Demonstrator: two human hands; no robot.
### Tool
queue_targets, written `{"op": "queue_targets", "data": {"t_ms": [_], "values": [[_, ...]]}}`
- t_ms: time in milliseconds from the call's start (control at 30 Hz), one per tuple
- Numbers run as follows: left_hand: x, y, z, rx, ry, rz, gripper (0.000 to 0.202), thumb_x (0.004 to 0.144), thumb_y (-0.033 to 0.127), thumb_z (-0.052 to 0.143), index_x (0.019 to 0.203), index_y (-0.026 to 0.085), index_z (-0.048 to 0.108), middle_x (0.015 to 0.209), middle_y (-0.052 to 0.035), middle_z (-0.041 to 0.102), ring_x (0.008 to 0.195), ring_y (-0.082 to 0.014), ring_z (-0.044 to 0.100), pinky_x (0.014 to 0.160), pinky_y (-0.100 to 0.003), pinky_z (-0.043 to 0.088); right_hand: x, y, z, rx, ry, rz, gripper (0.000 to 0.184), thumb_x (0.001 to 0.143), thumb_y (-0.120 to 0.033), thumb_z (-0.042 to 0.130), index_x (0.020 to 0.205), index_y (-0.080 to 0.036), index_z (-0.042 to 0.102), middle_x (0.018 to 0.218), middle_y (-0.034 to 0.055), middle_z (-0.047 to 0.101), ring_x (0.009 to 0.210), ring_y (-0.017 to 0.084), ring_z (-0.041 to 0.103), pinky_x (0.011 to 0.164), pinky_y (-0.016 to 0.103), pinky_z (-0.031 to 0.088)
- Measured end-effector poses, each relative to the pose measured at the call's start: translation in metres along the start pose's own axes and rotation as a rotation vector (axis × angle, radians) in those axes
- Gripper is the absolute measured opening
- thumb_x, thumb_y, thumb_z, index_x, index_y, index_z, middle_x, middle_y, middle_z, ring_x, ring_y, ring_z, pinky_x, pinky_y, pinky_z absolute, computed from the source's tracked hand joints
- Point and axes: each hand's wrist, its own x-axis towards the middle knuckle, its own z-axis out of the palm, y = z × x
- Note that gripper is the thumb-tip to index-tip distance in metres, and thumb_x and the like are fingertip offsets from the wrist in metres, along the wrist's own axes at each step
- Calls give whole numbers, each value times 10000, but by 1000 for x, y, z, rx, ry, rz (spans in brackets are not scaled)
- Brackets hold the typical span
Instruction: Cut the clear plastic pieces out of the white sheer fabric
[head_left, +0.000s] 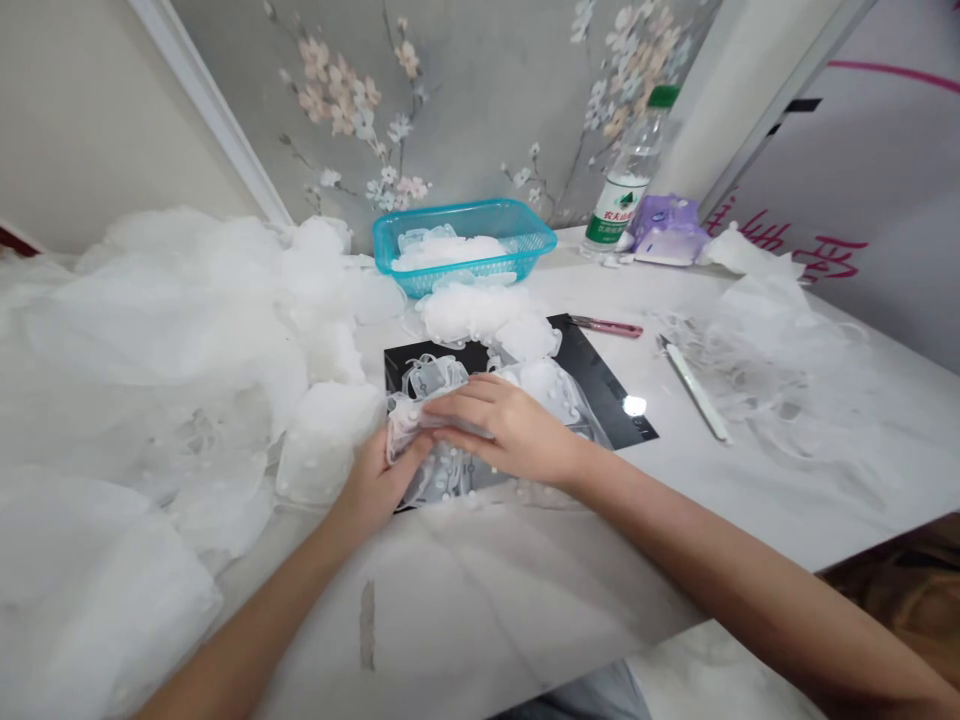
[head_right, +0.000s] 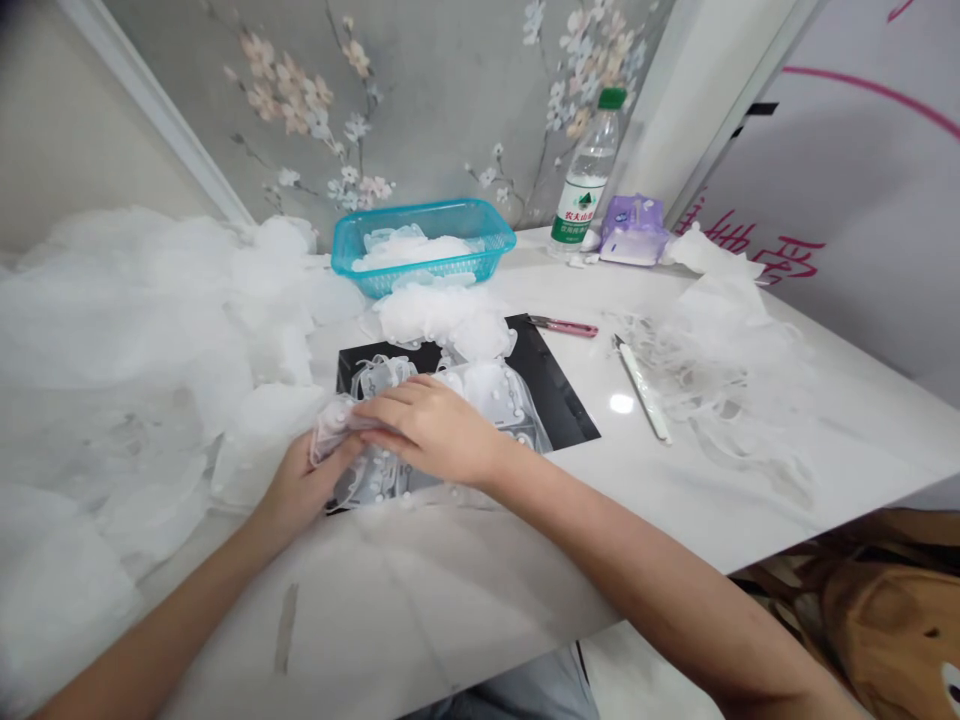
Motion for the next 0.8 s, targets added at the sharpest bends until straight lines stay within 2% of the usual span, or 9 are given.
{"op": "queue_targets", "data": {"t_ms": [133, 267, 333, 467, 533, 600, 700, 733, 800], "values": [[-2, 3, 1, 110, -45, 33, 369, 805, 490, 557, 917, 161, 683, 801, -33, 687, 758, -198, 608, 684, -266, 468, -2, 4, -1, -172, -18, 1, 238, 951, -200, 388, 938, -139, 618, 819, 74, 676, 758, 169, 607, 752, 302, 465], [-3, 8, 2, 181, -80, 56, 374, 839, 473, 504, 974, 180, 693, 787, -14, 670, 634, -146, 543, 590, -236, 411, -2, 5, -7, -228, 165, 125, 215, 945, -209, 382, 918, -161, 590, 840, 80, 653, 788, 171, 598, 706, 291, 471], [-3, 10, 2, 217, -87, 54, 364, 839, 462, 492, 945, 182, 699, 713, -2, 640, 571, -130, 494, 542, -231, 372, -1, 10, -15, -145, 349, 274, 184, 936, -226, 394, 921, -180, 572, 872, 67, 651, 800, 165, 600, 695, 290, 475], [-2, 11, 1, 185, -108, 9, 331, 820, 447, 497, 883, 182, 684, 694, -1, 616, 583, -136, 495, 552, -233, 365, -6, 40, -46, 66, 815, 625, 160, 895, -323, 457, 819, -208, 538, 722, 22, 576, 646, 146, 543, 592, 300, 458], [-1, 10, -1, 125, -111, -18, 297, 806, 434, 513, 848, 182, 664, 725, -8, 618, 643, -153, 526, 591, -239, 386, -17, 64, -66, 195, 947, 712, 161, 863, -356, 486, 773, -224, 508, 724, 19, 541, 627, 148, 536, 587, 322, 477], [0, 9, -2, 59, -110, -23, 241, 791, 398, 527, 779, 183, 636, 725, -8, 605, 693, -165, 538, 639, -247, 401, -31, 87, -86, 185, 1081, 772, 129, 857, -327, 455, 762, -239, 451, 747, 24, 511, 617, 156, 531, 599, 355, 494], [0, 6, -3, -67, -88, -41, 182, 776, 355, 540, 722, 188, 590, 708, 1, 574, 701, -165, 538, 669, -255, 408, -50, 109, -105, -11, 1425, 786, 138, 841, -334, 445, 735, -251, 419, 738, 21, 461, 607, 162, 513, 626, 383, 486], [1, 6, -3, -115, -77, -53, 182, 780, 361, 541, 731, 190, 582, 719, 2, 570, 700, -163, 539, 667, -255, 410, -52, 111, -105, -149, 1444, 758, 163, 863, -372, 407, 756, -250, 426, 732, 26, 450, 633, 180, 518, 626, 392, 473], [1, 5, -3, -203, -52, -75, 206, 792, 399, 543, 771, 195, 566, 739, 6, 569, 702, -159, 546, 661, -255, 415, -49, 106, -92, -384, 1241, 718, 294, 927, -418, 249, 861, -232, 467, 756, 50, 467, 704, 213, 528, 652, 408, 457]]}}
